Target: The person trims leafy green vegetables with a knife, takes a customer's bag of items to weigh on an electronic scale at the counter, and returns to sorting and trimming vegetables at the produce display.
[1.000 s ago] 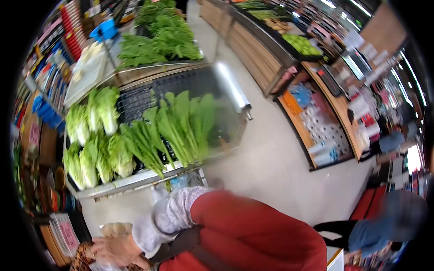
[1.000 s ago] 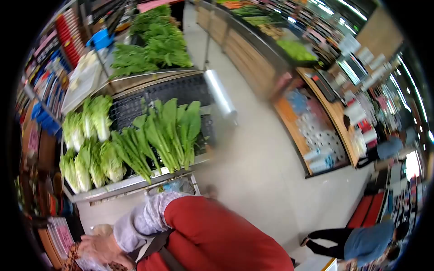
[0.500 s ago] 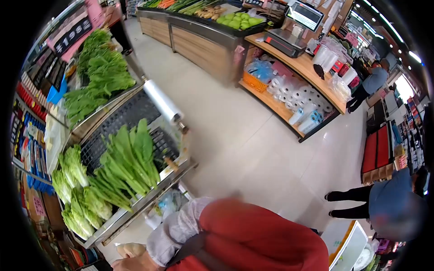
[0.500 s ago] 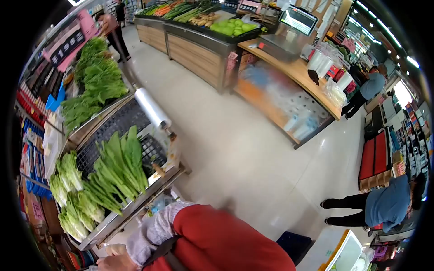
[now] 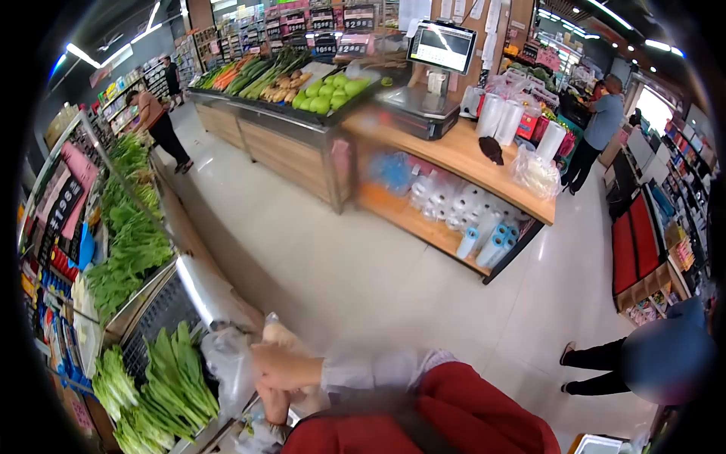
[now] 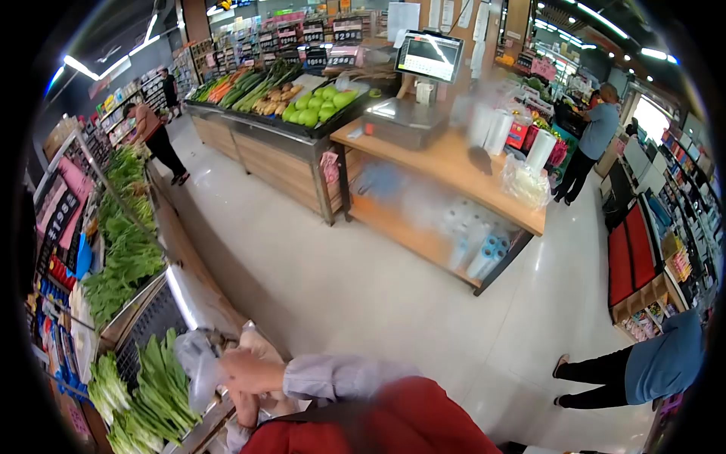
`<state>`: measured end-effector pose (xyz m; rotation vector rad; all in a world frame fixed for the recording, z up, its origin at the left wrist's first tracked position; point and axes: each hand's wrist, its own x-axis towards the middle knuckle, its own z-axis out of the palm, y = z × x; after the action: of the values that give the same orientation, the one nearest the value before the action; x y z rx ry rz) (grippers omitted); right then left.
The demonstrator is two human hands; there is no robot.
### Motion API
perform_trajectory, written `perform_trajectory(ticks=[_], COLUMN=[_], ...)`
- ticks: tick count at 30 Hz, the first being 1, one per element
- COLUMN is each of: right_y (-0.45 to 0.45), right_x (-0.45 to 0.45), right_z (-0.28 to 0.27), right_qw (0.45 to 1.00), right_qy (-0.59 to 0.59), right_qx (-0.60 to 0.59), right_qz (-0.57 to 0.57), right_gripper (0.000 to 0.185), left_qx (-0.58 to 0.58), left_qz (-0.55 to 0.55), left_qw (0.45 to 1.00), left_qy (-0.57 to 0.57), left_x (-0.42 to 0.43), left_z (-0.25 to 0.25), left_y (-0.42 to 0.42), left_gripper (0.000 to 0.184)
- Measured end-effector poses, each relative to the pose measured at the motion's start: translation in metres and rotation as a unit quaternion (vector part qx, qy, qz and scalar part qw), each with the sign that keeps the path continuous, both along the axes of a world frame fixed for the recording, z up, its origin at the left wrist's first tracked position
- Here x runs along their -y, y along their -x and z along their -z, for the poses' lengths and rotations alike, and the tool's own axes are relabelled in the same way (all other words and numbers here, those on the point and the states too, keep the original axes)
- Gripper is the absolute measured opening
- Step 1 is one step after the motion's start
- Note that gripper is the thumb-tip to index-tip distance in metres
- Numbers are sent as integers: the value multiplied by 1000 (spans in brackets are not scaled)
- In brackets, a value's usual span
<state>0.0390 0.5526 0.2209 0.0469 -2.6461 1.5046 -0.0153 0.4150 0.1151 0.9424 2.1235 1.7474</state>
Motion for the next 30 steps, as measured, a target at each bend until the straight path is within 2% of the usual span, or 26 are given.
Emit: perform_trajectory(ticks=[1,2,4,6,7,8,10,11,12,13,14,15,17,18,20,21,23,25,26,27,28,29,30], right_y=[-1,2,-4,-19,-15,-8,2,3,4,4,2,-1,-2,1,16,12,-5,-26,-25,-23,-21,-20,-19], right_x=[-25,-55,-111,-181,-208,-241,-298,-324,-353,-382,-409,-439,-503,-536,-614,-660,-705,-757,-794,-832,-863,-885,-908], right_z=[14,40,35,17,27,41,47,42,33,17,0,-13,-27,-28,-14,4,-46,-79,-75,-70,-75,-81,-91], right_qw=[1000,998,991,988,987,977,962,933,895,890,887,880,854,841,745,787,800,810,825,814,809,789,781], right_qy=[-3,-16,-32,63,61,103,140,224,303,295,253,210,217,233,419,244,424,418,292,157,262,204,286], right_qx=[2,-43,-85,-71,-68,-84,-99,-115,-135,-142,-175,-207,-218,-217,-246,-157,-128,-163,-205,-230,-289,-276,-292], right_qz=[3,52,101,124,129,167,214,257,299,318,346,374,420,437,456,544,406,376,438,510,440,509,472], right_gripper=[33,30,27,25,25,27,29,30,33,33,33,33,30,26,29,32,37,40,40,40,38,39,39], left_qx=[-3,-7,-6,32,67,71,-179,-174,-136,-100,-57,-61,-185,-187,-202,-214,-220,-245,-253,-160,-63,-41,-8], left_qz=[43,86,151,186,220,226,236,244,253,270,295,324,302,342,350,342,296,277,233,254,274,261,257], left_qw=[999,996,988,982,968,967,951,950,958,957,953,943,935,921,915,915,930,929,939,954,960,964,966], left_qy=[-12,-23,-34,30,99,98,88,85,30,-28,39,37,-18,-6,-8,-12,-11,-30,-21,3,19,-14,-15], left_x=[-34,-69,-138,-208,-240,-271,-344,-375,-415,-452,-478,-506,-558,-583,-632,-656,-698,-738,-752,-770,-788,-802,-818], left_z=[0,-2,-5,-13,-15,-2,15,14,-6,-25,-44,-61,-88,-91,-94,-94,-97,-85,-80,-74,-67,-63,-55], left_y=[4,8,17,24,29,36,52,54,51,49,52,54,60,72,89,98,113,134,146,156,169,179,195], left_gripper=[20,20,19,17,15,15,22,22,28,35,62,62,84,99,96,93,88,71,71,57,45,31,28])
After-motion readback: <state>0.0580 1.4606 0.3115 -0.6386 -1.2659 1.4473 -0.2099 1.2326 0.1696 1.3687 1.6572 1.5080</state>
